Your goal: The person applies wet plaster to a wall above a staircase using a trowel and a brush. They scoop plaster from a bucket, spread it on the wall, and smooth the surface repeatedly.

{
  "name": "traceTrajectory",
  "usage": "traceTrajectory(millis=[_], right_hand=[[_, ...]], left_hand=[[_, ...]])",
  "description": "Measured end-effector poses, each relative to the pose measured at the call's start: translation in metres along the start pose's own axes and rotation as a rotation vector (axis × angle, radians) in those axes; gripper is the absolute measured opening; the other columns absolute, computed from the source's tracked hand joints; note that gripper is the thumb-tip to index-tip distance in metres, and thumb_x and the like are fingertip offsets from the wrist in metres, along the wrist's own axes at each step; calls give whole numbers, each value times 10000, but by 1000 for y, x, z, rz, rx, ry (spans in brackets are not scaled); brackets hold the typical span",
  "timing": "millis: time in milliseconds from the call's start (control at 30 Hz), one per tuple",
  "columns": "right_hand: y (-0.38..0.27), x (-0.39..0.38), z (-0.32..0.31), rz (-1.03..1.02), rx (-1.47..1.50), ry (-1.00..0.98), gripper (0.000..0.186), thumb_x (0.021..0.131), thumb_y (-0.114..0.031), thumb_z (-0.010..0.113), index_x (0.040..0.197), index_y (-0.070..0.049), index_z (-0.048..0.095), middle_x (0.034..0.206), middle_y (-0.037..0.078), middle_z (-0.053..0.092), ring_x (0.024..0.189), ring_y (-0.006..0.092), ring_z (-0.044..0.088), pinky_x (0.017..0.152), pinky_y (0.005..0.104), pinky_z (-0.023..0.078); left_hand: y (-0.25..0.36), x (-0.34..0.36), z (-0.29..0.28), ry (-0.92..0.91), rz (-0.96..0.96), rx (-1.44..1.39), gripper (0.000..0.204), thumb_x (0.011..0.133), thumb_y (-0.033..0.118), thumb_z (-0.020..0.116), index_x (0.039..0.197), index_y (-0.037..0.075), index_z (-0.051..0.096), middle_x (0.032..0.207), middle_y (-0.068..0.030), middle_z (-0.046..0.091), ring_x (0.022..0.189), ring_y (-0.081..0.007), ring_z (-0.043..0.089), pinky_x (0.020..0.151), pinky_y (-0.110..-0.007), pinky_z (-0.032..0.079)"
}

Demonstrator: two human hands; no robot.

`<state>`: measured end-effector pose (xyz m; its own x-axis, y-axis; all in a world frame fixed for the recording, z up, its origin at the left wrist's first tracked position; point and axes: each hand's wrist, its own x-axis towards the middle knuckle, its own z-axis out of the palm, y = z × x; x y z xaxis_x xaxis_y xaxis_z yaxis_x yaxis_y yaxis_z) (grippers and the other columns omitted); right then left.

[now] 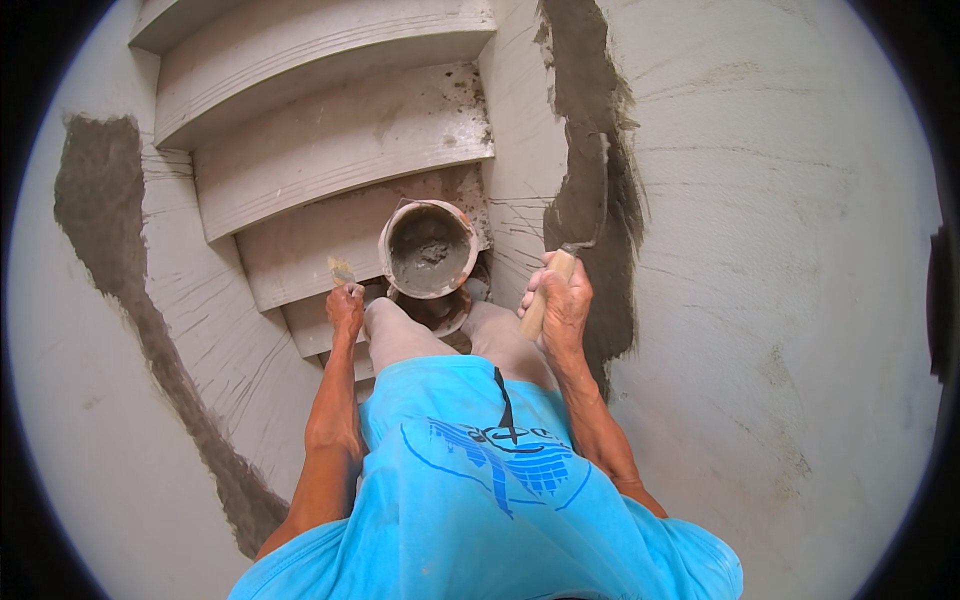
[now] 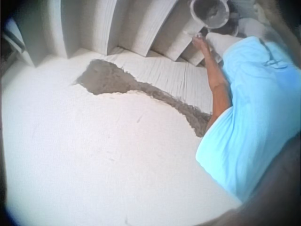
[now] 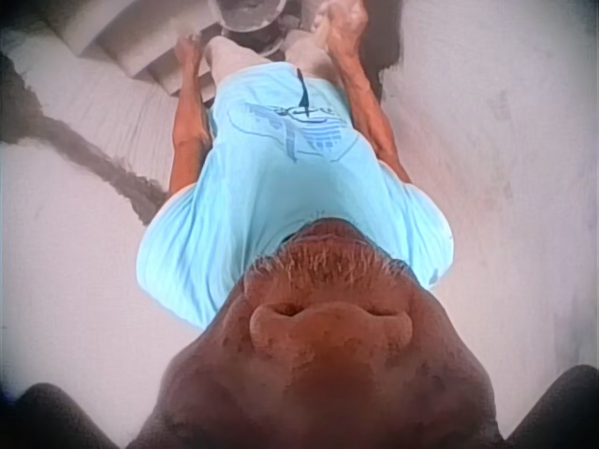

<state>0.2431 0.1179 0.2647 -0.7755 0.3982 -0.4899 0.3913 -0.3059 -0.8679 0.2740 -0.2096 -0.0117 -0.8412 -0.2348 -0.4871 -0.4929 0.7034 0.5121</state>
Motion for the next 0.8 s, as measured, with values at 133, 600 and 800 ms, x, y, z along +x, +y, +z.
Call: traceTrajectory(millis=[133,600,800], right_hand=[[1,5,1,40,-59,-15,272,943,-143,557,1165,0,493,787,60,574,577,117,567,468,284,512],[2,13,4,33,-92,-22,264,954,-156,542,1167,-6,496,783,53,566,576,116,559,475,288,511],[-2,35,-2,82,-19,-40,250,981,-178,553,1180,-38,497,794,48,570,581,118,566,473,295,521]], left_hand=[[-6,2,0,12,32,27,268,870,300,665,882,52,767,742,-177,705,724,-333,709,712,-448,527],[-6,3,-5,6,46,3,275,876,309,671,896,51,763,739,-174,695,718,-324,695,702,-443,516],[-12,1,-5,28,66,13,254,869,297,680,894,60,769,741,-176,697,728,-317,705,705,-439,523]])
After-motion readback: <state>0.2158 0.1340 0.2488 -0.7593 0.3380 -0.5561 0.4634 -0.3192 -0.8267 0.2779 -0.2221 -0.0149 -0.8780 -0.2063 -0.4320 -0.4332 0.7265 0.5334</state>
